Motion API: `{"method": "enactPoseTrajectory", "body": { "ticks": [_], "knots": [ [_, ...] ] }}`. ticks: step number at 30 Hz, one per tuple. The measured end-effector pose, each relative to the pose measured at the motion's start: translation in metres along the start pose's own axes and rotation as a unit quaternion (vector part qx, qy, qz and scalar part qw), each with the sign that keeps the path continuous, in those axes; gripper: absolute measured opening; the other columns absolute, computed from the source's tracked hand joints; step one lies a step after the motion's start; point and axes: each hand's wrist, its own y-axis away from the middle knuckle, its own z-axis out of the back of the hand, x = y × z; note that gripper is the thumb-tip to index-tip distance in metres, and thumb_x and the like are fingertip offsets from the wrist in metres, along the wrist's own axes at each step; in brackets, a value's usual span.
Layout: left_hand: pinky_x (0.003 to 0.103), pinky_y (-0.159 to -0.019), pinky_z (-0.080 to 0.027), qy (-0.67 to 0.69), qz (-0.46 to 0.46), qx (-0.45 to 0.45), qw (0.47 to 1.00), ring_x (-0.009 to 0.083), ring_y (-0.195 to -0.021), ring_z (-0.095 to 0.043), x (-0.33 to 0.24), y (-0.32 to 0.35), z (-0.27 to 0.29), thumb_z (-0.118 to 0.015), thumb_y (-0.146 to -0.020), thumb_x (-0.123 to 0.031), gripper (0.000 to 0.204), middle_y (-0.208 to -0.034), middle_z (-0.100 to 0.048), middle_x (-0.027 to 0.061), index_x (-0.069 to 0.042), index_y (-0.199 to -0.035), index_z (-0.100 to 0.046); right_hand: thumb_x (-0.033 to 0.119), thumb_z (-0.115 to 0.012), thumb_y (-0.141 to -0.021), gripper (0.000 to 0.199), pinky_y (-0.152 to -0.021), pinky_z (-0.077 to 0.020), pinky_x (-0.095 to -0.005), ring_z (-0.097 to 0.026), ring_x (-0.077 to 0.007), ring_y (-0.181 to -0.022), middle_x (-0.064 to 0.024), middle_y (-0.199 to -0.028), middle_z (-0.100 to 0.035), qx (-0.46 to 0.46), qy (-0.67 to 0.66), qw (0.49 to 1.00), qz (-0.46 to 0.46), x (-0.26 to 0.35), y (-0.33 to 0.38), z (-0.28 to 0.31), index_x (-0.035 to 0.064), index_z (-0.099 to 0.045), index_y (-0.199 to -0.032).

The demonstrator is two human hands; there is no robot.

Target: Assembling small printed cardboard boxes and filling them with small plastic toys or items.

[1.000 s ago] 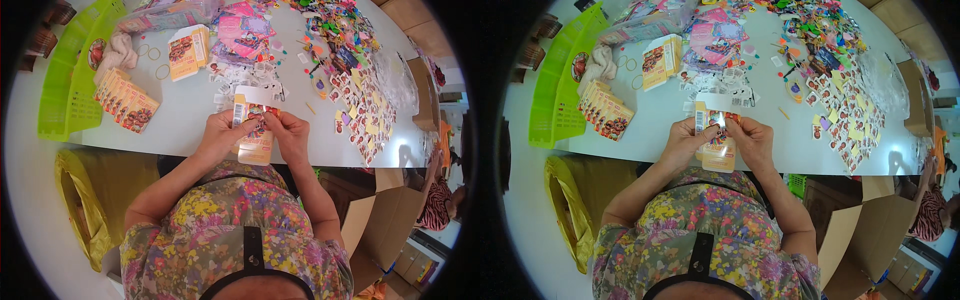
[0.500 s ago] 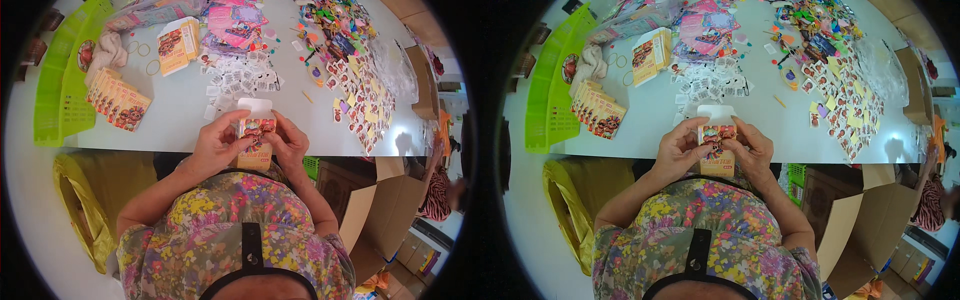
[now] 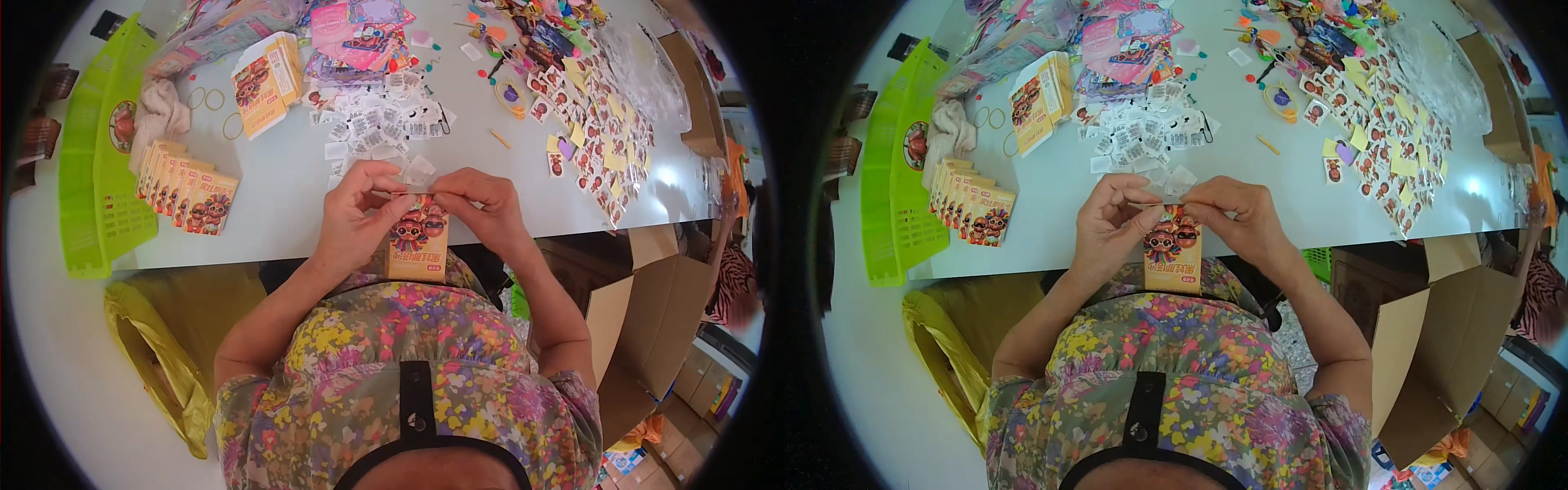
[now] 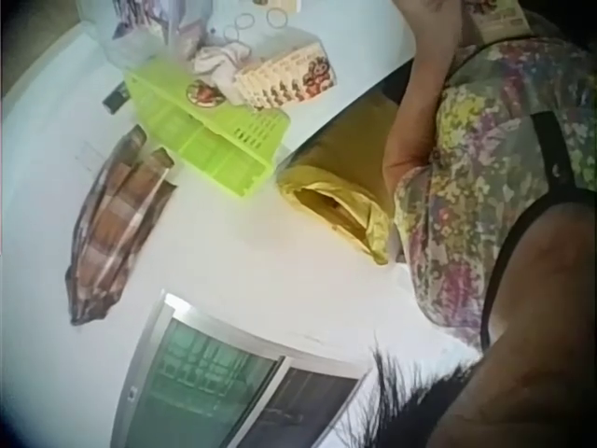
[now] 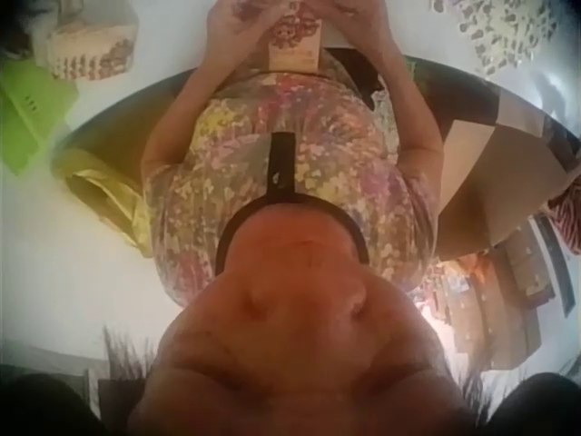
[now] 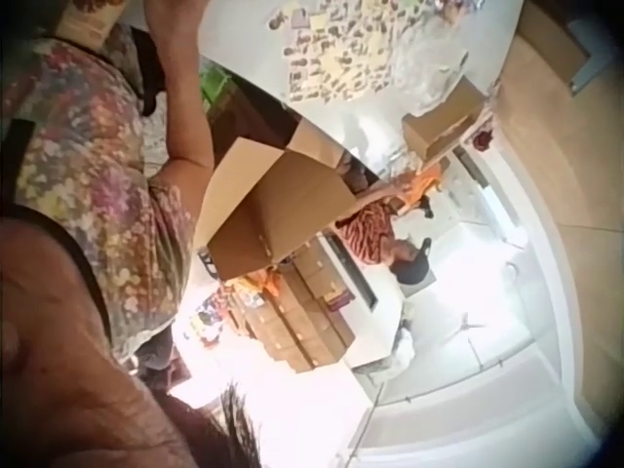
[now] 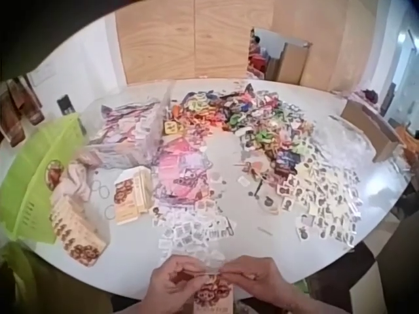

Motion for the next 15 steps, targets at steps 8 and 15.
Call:
{"method": "enactPoseTrajectory", "body": {
  "ticks": [8,15],
  "knots": [
    [0.021,-0.069,-0.052,-0.002,0.066,0.030,0.997,0.0067,-0.075,-0.063,-0.017,-0.010,0.004,-0.072,-0.083,-0.001,0.013,-0.084,-0.068,0.0027,0.000,-0.094,-0.066,0.001,-0.069,-0.083,0.008,-0.065,-0.0500,-0.0204,-0.061,-0.0059,-0.073,-0.0043,-0.084,-0.069,0.115,-0.067,0.979,-0.154,0.020,-0.013,0.018,-0.0026,-0.072,-0.090],
    [0.025,-0.073,-0.052,0.043,0.114,0.058,0.991,0.0094,-0.080,-0.062,-0.018,-0.005,0.017,-0.069,-0.083,0.003,0.011,-0.087,-0.067,0.0048,0.000,-0.094,-0.070,0.001,-0.068,-0.083,0.009,-0.064,-0.0497,-0.0199,-0.061,-0.0052,-0.072,-0.0037,-0.083,-0.069,0.152,-0.081,0.966,-0.193,0.025,-0.019,0.018,-0.0038,-0.071,-0.091]
  ]
}}
